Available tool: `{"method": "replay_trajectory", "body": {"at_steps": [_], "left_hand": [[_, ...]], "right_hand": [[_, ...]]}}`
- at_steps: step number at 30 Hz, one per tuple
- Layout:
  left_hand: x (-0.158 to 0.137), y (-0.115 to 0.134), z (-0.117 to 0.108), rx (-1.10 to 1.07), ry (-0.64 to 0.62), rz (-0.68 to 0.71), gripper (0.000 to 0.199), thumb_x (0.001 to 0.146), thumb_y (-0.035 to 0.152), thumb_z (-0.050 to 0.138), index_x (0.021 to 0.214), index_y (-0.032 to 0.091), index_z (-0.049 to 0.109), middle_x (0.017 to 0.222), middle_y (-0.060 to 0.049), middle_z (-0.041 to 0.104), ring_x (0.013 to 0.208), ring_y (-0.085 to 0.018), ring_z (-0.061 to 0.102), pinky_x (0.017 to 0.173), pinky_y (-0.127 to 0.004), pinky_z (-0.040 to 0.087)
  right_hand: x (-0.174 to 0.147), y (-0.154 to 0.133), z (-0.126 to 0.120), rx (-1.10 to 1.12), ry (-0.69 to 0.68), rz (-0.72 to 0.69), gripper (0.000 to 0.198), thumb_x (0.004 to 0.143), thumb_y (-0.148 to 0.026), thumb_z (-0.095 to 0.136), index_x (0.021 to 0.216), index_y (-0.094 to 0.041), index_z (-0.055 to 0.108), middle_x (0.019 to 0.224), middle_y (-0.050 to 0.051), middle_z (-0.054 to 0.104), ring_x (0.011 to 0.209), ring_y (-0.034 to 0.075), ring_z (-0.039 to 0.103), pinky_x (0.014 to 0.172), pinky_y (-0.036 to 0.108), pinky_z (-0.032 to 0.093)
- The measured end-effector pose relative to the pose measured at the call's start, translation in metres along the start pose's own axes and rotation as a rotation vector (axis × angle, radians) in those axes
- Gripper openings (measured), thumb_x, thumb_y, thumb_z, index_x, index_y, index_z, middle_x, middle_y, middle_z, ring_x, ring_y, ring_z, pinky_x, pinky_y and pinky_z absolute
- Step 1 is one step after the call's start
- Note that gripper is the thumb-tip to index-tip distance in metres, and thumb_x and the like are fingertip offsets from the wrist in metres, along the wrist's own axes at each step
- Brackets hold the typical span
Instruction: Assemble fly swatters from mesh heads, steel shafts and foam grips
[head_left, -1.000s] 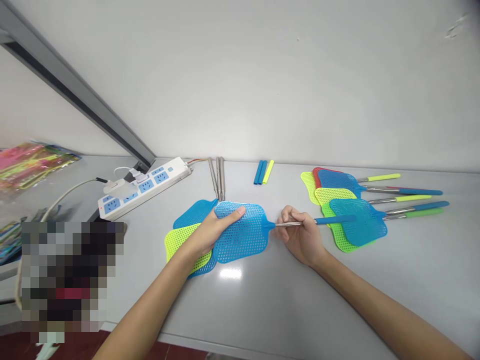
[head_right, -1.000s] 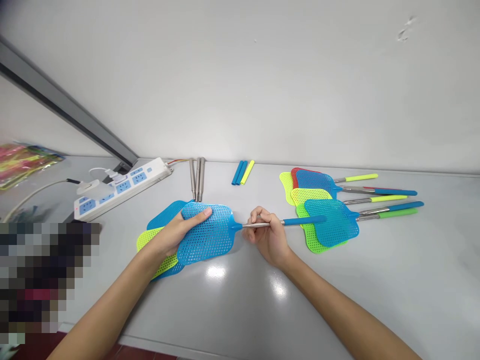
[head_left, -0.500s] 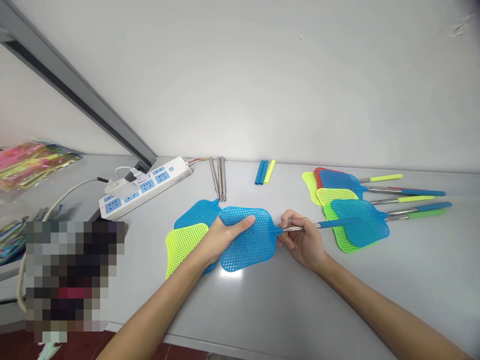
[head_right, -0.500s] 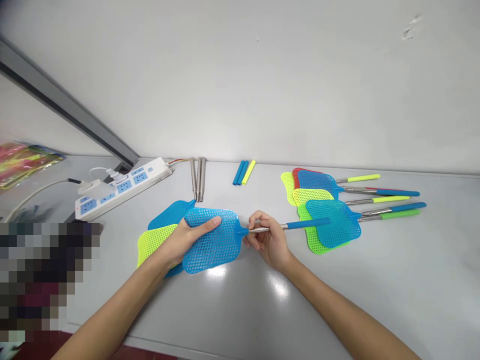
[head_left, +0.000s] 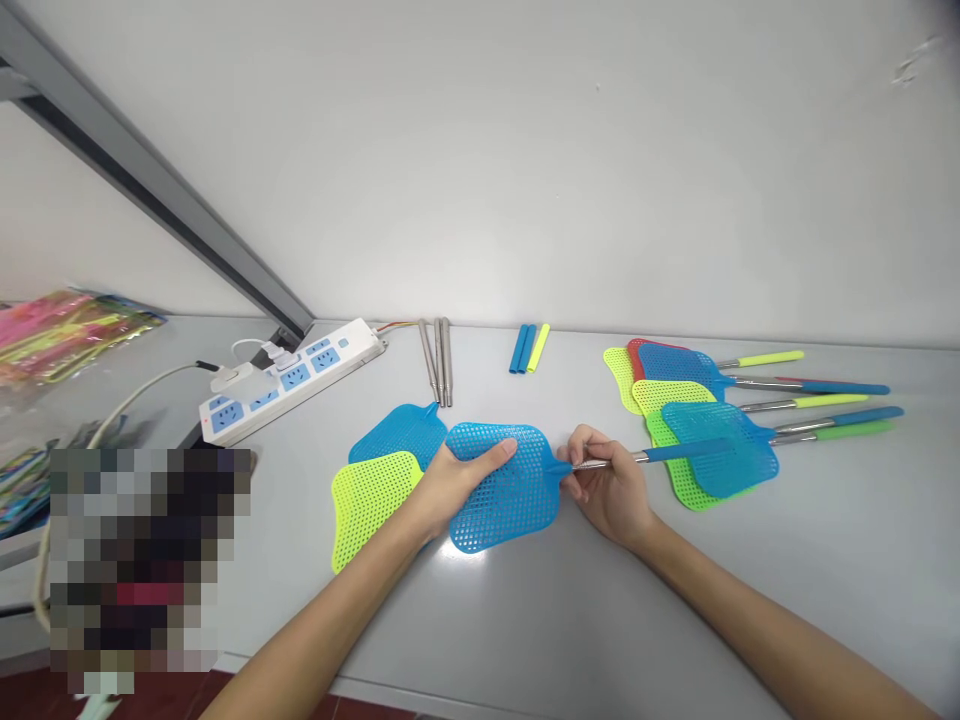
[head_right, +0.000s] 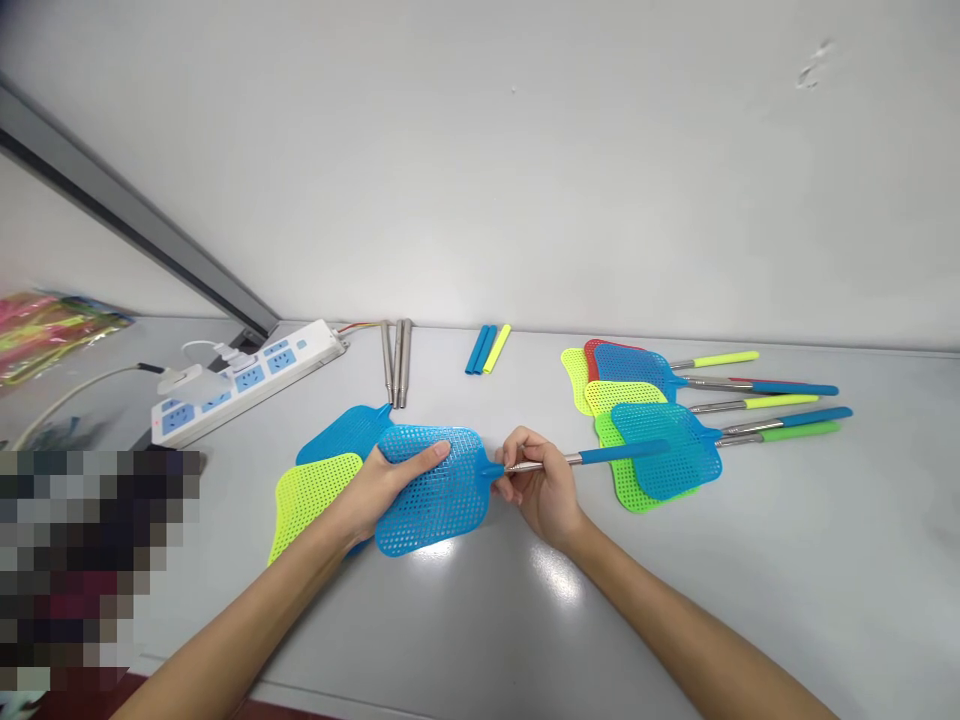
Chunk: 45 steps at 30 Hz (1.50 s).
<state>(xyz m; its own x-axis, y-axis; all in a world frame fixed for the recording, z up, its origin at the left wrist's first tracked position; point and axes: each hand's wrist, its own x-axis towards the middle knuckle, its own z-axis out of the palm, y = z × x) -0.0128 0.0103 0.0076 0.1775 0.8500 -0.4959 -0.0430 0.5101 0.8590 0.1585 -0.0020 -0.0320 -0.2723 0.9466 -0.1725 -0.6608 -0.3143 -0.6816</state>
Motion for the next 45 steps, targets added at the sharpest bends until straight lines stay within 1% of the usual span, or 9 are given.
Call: {"method": "replay_trajectory", "body": {"at_steps": [4,18,24,29,34,37,41,43,45], "left_hand": [[0.000,-0.003,0.002,-0.019,-0.020,0.002,0.025,0.064,0.036,0.067,0.077,0.015,0.062,0.079,-0.003,0.068,0.074,-0.018,0.062,0.072,-0.032,0.050],[-0.003,0.008,-0.006,-0.042,-0.048,-0.050,0.029,0.064,0.037,0.067,0.083,0.015,0.061,0.093,-0.007,0.066,0.086,-0.022,0.061,0.077,-0.034,0.049],[-0.001,0.008,-0.005,-0.097,-0.034,-0.071,0.028,0.066,0.038,0.065,0.082,0.015,0.060,0.088,-0.006,0.067,0.083,-0.021,0.062,0.074,-0.033,0.050],[0.000,0.009,-0.007,-0.082,-0.016,-0.041,0.032,0.068,0.042,0.062,0.083,0.014,0.059,0.081,-0.007,0.068,0.079,-0.021,0.063,0.075,-0.033,0.049],[0.001,0.013,-0.013,0.158,0.046,0.092,0.040,0.069,0.048,0.057,0.090,0.014,0.060,0.087,-0.008,0.066,0.080,-0.022,0.061,0.072,-0.033,0.048],[0.004,0.018,-0.020,0.376,0.112,0.242,0.041,0.069,0.047,0.057,0.097,0.017,0.060,0.097,-0.007,0.063,0.085,-0.022,0.058,0.072,-0.029,0.046],[0.003,0.031,-0.034,0.662,0.154,0.379,0.042,0.076,0.049,0.046,0.104,0.020,0.057,0.093,-0.004,0.061,0.080,-0.019,0.056,0.067,-0.027,0.044],[-0.004,0.036,-0.044,0.774,0.174,0.421,0.043,0.079,0.048,0.040,0.113,0.023,0.050,0.105,-0.004,0.056,0.089,-0.019,0.054,0.073,-0.028,0.044],[-0.015,0.035,-0.057,0.943,0.242,0.446,0.045,0.079,0.047,0.041,0.118,0.026,0.045,0.114,-0.004,0.051,0.098,-0.021,0.051,0.082,-0.032,0.041]], "right_hand": [[0.000,0.000,-0.001,-0.004,0.013,0.002,0.020,0.070,-0.024,0.038,0.054,-0.018,0.047,0.051,-0.001,0.045,0.039,0.009,0.038,0.041,0.022,0.024],[0.002,0.000,-0.001,-0.052,-0.031,0.021,0.024,0.075,-0.023,0.036,0.059,-0.017,0.054,0.053,0.001,0.047,0.044,0.011,0.042,0.041,0.022,0.027],[0.004,0.003,-0.002,-0.073,0.022,-0.025,0.022,0.074,-0.024,0.038,0.062,-0.017,0.055,0.053,0.001,0.048,0.046,0.011,0.043,0.041,0.022,0.028],[0.005,0.002,-0.001,-0.087,0.032,0.006,0.021,0.075,-0.025,0.039,0.062,-0.018,0.054,0.049,0.001,0.048,0.044,0.011,0.041,0.043,0.023,0.030],[0.007,0.001,-0.001,-0.025,0.018,0.059,0.022,0.078,-0.026,0.038,0.063,-0.020,0.053,0.044,-0.002,0.045,0.044,0.011,0.037,0.058,0.027,0.037],[0.008,0.001,-0.001,-0.024,0.012,0.055,0.021,0.077,-0.026,0.039,0.063,-0.020,0.053,0.044,-0.002,0.044,0.043,0.011,0.034,0.059,0.028,0.037],[0.009,0.003,-0.001,-0.020,0.006,0.022,0.022,0.078,-0.025,0.038,0.064,-0.019,0.054,0.043,-0.002,0.044,0.044,0.011,0.034,0.059,0.027,0.036],[0.008,0.004,-0.002,-0.012,0.005,0.003,0.022,0.078,-0.025,0.037,0.064,-0.019,0.054,0.043,-0.002,0.044,0.044,0.011,0.034,0.059,0.027,0.036],[0.009,0.004,-0.002,-0.002,0.003,-0.002,0.022,0.078,-0.024,0.037,0.065,-0.020,0.054,0.044,-0.002,0.044,0.044,0.012,0.034,0.060,0.028,0.036]]}}
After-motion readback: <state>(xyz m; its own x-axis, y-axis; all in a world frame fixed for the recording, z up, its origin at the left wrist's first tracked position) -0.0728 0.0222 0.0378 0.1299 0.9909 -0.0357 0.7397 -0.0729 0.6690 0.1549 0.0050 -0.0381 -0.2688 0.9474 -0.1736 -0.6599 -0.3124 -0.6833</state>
